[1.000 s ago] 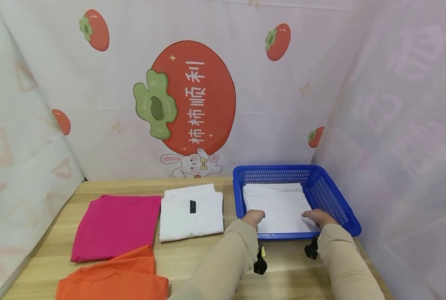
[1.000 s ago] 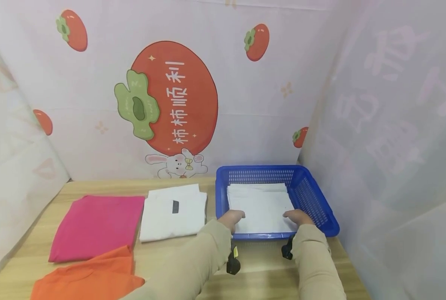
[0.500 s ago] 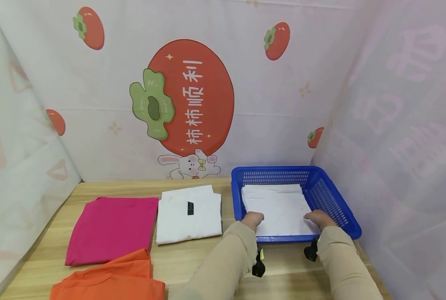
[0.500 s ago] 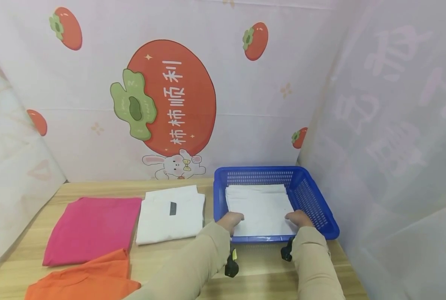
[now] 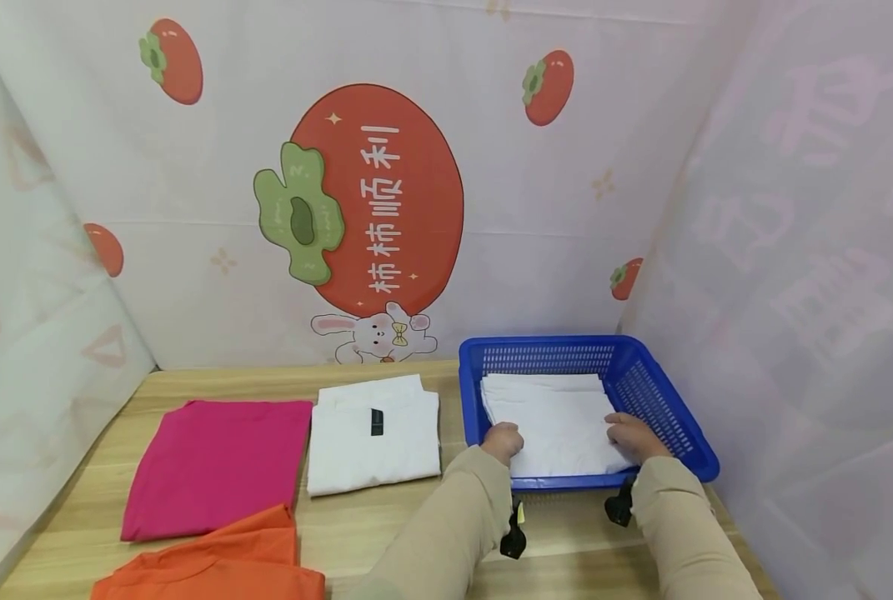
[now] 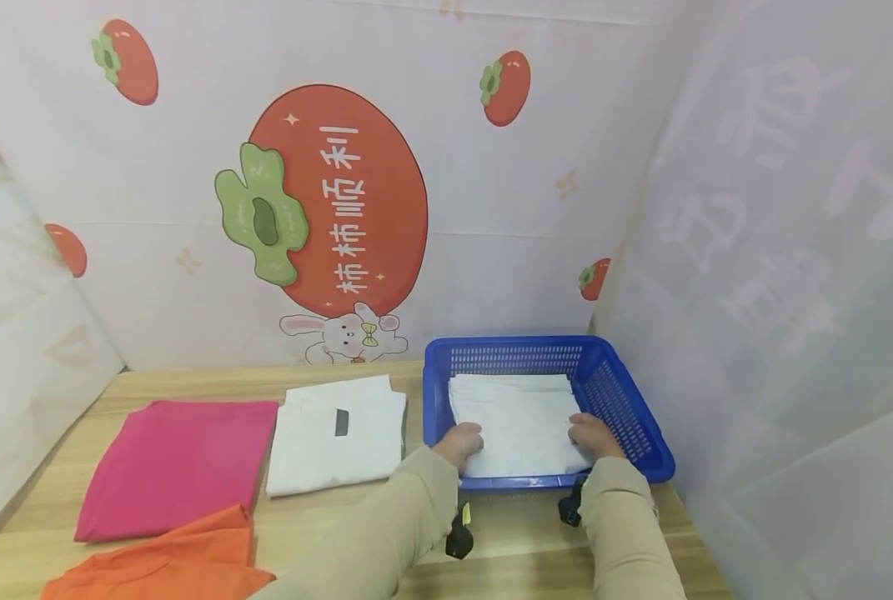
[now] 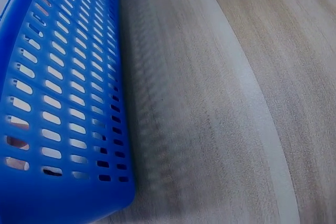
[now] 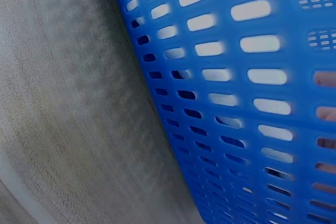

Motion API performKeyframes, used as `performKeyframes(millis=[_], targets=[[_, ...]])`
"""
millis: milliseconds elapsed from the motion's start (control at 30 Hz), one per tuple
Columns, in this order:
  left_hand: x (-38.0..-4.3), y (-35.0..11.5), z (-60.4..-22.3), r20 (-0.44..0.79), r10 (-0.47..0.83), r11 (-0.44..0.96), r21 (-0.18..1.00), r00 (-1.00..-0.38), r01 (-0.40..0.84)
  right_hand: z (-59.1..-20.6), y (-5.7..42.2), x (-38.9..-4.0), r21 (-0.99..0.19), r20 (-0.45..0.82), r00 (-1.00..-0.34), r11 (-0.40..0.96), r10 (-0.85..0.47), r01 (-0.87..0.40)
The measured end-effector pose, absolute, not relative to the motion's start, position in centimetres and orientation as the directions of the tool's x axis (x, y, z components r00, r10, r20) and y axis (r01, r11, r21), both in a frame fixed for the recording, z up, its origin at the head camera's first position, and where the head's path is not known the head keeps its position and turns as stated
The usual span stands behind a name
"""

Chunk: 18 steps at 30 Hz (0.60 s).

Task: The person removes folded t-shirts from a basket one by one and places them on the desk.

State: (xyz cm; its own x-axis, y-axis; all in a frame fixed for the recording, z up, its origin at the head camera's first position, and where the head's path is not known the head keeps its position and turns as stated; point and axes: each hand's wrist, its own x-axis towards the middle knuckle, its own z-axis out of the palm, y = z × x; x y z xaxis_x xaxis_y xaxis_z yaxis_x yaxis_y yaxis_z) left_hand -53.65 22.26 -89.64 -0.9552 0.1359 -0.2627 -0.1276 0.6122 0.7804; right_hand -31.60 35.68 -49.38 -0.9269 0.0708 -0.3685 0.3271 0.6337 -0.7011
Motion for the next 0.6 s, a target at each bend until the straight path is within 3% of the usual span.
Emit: performKeyframes(millis=[100,267,500,600], targets=[[-49.3,20.9,-82.3,-0.272,0.094,0.441,0.874,-0.958,-0.205,-49.2,35.5,-31.6,-0.696,-0.359,-0.930,0.640,0.081,0.324],[-43.7,19.1,-72.3,-0.183,0.061,0.444,0.886,-0.981,-0.137,-49.0,35.3,-31.4,-0.710,-0.366,-0.923,0.606,0.120,0.360],[-43.2,18.6,-71.2,-0.095,-0.011,0.380,0.920,-0.995,-0.092,-49.1,35.4,-31.4,-0.751,-0.340,-0.927,0.549,0.156,0.367],[-40.8,17.5,-66.0,-0.082,-0.024,0.371,0.925,-0.996,-0.085,-49.1,35.5,-31.6,-0.755,-0.338,-0.927,0.540,0.165,0.371]])
